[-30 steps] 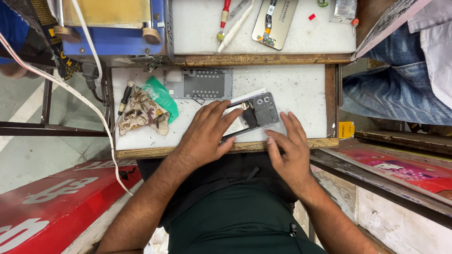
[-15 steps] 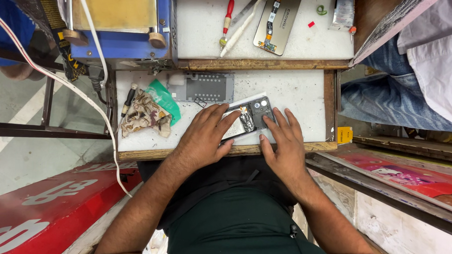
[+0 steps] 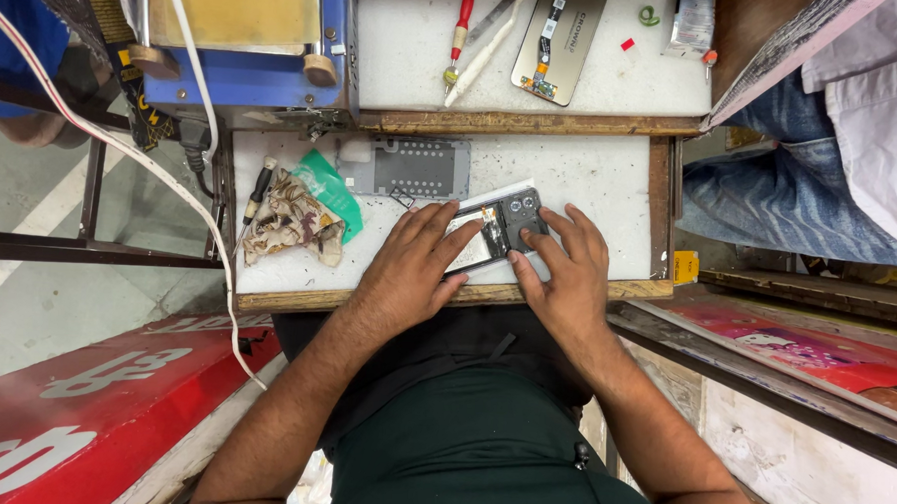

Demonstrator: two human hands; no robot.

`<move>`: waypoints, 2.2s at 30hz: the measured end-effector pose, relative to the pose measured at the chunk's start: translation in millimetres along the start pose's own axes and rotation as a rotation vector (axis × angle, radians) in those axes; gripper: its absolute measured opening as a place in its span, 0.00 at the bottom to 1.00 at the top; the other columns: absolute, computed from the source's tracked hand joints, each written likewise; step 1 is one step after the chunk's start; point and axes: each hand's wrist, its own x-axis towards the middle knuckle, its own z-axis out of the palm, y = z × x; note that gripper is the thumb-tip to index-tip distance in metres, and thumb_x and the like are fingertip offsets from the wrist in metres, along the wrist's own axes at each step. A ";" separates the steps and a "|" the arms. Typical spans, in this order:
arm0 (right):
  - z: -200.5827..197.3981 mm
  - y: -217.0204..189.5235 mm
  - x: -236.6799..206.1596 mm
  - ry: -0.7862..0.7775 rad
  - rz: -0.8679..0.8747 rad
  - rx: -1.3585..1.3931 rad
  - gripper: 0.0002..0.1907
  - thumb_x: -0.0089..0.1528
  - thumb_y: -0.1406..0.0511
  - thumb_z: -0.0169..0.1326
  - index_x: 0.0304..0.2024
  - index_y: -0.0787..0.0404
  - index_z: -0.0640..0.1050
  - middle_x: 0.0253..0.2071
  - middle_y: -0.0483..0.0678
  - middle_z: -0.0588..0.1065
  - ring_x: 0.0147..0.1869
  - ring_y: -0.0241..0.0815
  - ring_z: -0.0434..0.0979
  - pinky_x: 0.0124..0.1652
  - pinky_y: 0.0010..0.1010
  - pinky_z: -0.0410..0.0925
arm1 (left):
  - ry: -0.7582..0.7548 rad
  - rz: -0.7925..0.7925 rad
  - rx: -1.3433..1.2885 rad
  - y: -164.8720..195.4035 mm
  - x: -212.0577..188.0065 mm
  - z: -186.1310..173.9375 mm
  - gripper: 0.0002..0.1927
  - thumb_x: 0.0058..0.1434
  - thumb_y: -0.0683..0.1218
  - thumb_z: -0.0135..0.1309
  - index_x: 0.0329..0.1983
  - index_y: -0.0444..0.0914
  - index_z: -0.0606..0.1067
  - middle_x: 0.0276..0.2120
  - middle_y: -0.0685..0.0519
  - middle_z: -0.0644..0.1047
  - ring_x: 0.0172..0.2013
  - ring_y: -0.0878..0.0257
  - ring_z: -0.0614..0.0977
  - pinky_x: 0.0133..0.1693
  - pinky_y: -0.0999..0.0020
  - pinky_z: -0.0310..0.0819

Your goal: The person disassembles a smartphone, removes the battery, and replaces it with a new one. They then reassemble the phone, aligning the back cover and securing it. The person also handles a second phone, briefly inspecting it before returning to the first device.

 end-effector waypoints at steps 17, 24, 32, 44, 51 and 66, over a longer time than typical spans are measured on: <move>-9.7 -10.0 7.5 -0.104 -0.030 -0.094 0.29 0.60 0.54 0.66 0.61 0.57 0.77 0.62 0.57 0.67 0.72 0.65 0.61 0.65 0.58 0.60 | 0.047 -0.165 0.022 4.0 -27.8 -10.6 0.38 0.55 0.52 0.66 0.67 0.36 0.67 0.66 0.38 0.67 0.66 0.44 0.68 0.66 0.52 0.65; -2.8 -19.4 9.2 -0.086 -0.032 -0.102 0.35 0.59 0.52 0.67 0.61 0.65 0.74 0.64 0.64 0.63 0.73 0.69 0.58 0.65 0.61 0.60 | 0.025 -0.183 0.023 0.5 -28.3 -9.3 0.38 0.56 0.53 0.65 0.66 0.34 0.66 0.65 0.38 0.67 0.66 0.44 0.68 0.65 0.51 0.65; 5.6 -12.2 1.8 -0.050 -0.036 -0.073 0.35 0.59 0.53 0.68 0.62 0.65 0.72 0.67 0.64 0.61 0.75 0.68 0.57 0.68 0.61 0.56 | 0.154 -0.251 -0.060 4.2 -32.9 -11.6 0.35 0.59 0.48 0.65 0.65 0.30 0.67 0.62 0.38 0.71 0.65 0.44 0.70 0.64 0.52 0.67; 4.3 -14.6 3.4 -0.043 0.011 -0.046 0.35 0.57 0.53 0.69 0.61 0.61 0.73 0.68 0.60 0.62 0.75 0.65 0.57 0.68 0.58 0.56 | 0.101 -0.542 -0.148 5.7 1.8 -18.9 0.23 0.59 0.41 0.63 0.58 0.37 0.74 0.45 0.45 0.78 0.48 0.51 0.79 0.51 0.57 0.75; 2.7 -7.3 -4.0 -0.040 -0.012 0.013 0.34 0.60 0.56 0.67 0.65 0.60 0.72 0.71 0.59 0.61 0.78 0.66 0.55 0.71 0.59 0.54 | 0.180 -0.598 -0.853 -15.8 -0.5 -12.3 0.14 0.65 0.38 0.55 0.54 0.34 0.73 0.39 0.53 0.75 0.33 0.71 0.81 0.33 0.74 0.77; -12.3 -41.9 18.2 0.279 -0.393 0.451 0.16 0.63 0.68 0.65 0.52 0.58 0.77 0.50 0.52 0.81 0.59 0.53 0.82 0.62 0.45 0.75 | 0.317 -0.013 -0.711 44.5 -3.6 -43.4 0.15 0.64 0.36 0.61 0.54 0.33 0.78 0.53 0.44 0.79 0.53 0.57 0.83 0.50 0.64 0.84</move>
